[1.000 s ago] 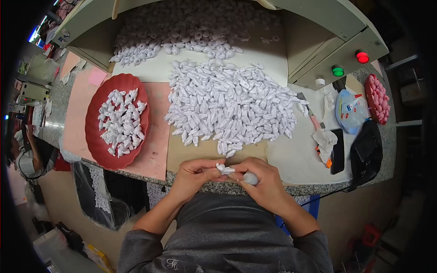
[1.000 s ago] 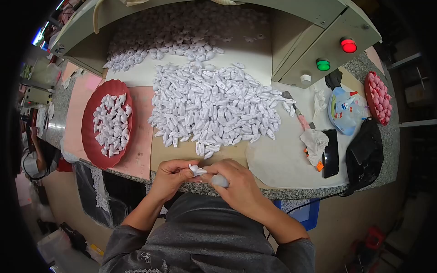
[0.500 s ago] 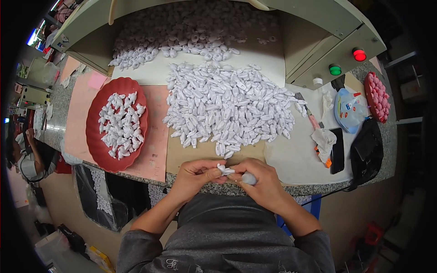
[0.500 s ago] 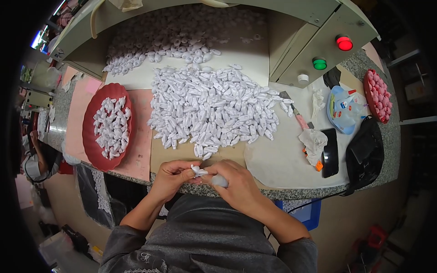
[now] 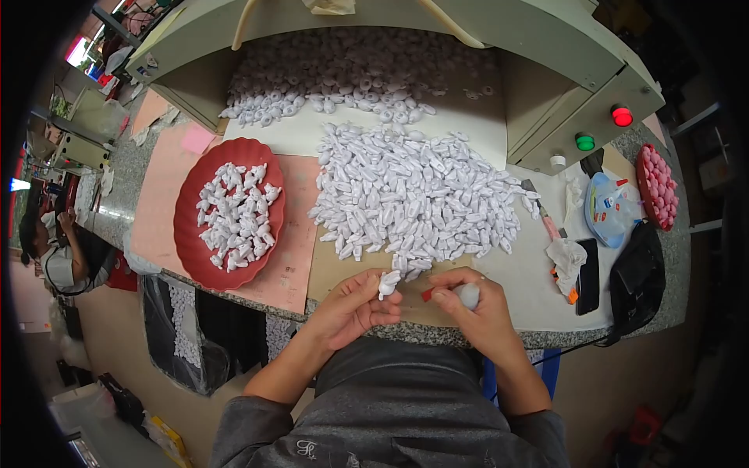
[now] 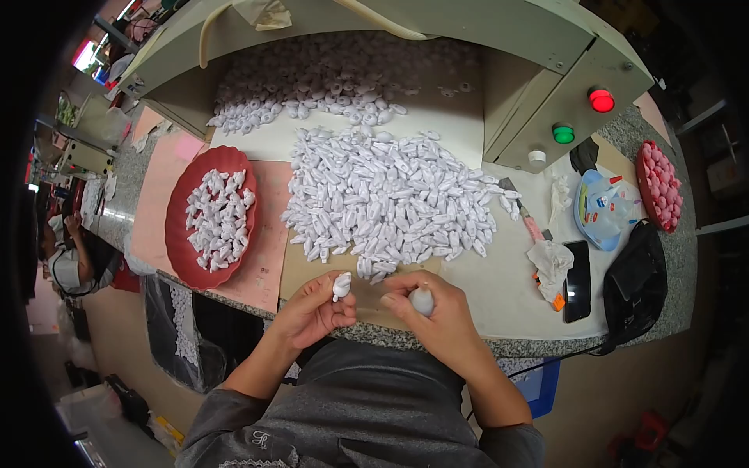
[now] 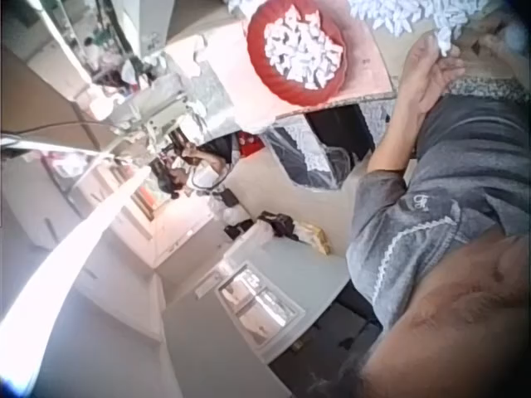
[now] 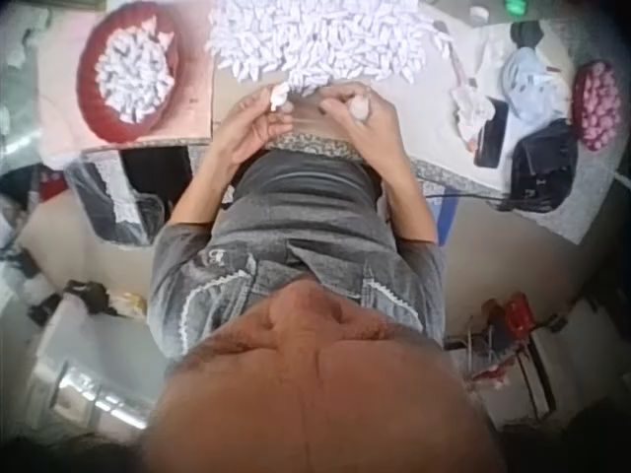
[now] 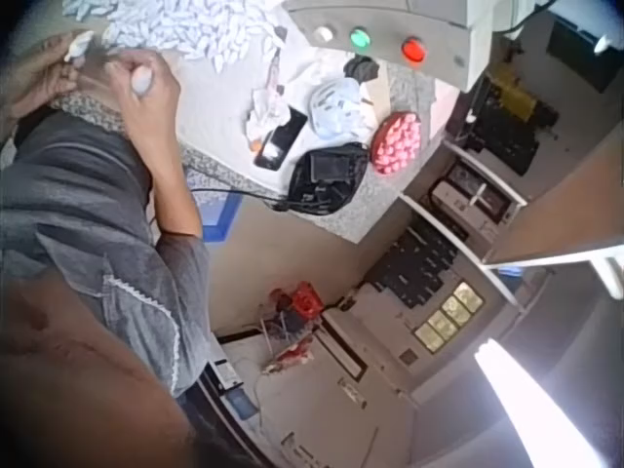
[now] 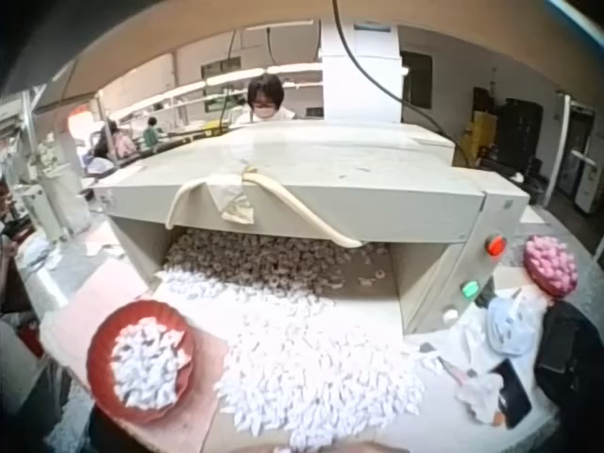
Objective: The recorder is gluing and assembling small white components on a workbench in a production environment.
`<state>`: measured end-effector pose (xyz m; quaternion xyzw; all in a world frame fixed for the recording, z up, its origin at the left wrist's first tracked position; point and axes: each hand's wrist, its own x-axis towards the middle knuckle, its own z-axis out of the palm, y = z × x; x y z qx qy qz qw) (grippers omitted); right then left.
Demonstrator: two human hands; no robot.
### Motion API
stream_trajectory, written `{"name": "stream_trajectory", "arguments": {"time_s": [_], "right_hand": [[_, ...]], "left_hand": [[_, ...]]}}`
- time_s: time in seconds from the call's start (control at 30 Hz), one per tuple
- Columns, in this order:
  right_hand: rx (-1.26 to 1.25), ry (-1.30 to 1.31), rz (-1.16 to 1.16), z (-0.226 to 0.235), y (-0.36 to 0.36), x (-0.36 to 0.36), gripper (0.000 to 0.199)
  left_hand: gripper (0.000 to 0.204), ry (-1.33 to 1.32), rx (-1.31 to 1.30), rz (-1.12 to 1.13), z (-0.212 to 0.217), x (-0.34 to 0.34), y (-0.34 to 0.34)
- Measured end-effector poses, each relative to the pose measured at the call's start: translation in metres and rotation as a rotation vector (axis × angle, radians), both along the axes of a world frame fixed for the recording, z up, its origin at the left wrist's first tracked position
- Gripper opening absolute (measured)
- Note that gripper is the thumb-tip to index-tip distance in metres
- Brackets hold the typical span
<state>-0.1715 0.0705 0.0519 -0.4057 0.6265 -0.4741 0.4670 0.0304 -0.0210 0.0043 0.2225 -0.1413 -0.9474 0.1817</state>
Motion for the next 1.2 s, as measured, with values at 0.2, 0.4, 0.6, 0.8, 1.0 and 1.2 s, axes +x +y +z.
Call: {"name": "stream_trajectory", "arguments": {"time_s": [0.2, 0.4, 0.6, 0.8, 1.0, 1.2], "right_hand": [[-0.026, -0.055, -0.076, -0.007, 0.017, -0.034, 0.030], [-0.004, -0.039, -0.228, -0.004, 0.021, -0.046, 0.024], [-0.080, 0.080, -0.190, -0.006, 0.026, -0.044, 0.031], [-0.099, 0.073, -0.213, -0.005, 0.038, -0.042, 0.032], [-0.119, 0.056, -0.241, -0.004, 0.049, -0.040, 0.032], [-0.098, 0.107, -0.275, -0.007, 0.041, -0.032, 0.031]], "left_hand": [[0.022, -0.914, -1.202, 0.672, 0.042, 0.063, -0.054], [0.020, -1.497, -1.995, 0.478, 0.069, 0.083, -0.103], [0.014, -0.900, -2.056, 0.060, 0.075, -0.065, -0.167], [0.016, -0.743, -2.320, -0.180, 0.038, -0.115, -0.216], [0.020, -0.702, -2.346, -0.137, 0.032, -0.118, -0.212], [0.028, -0.394, -1.434, 0.171, 0.060, -0.091, -0.143]]}}
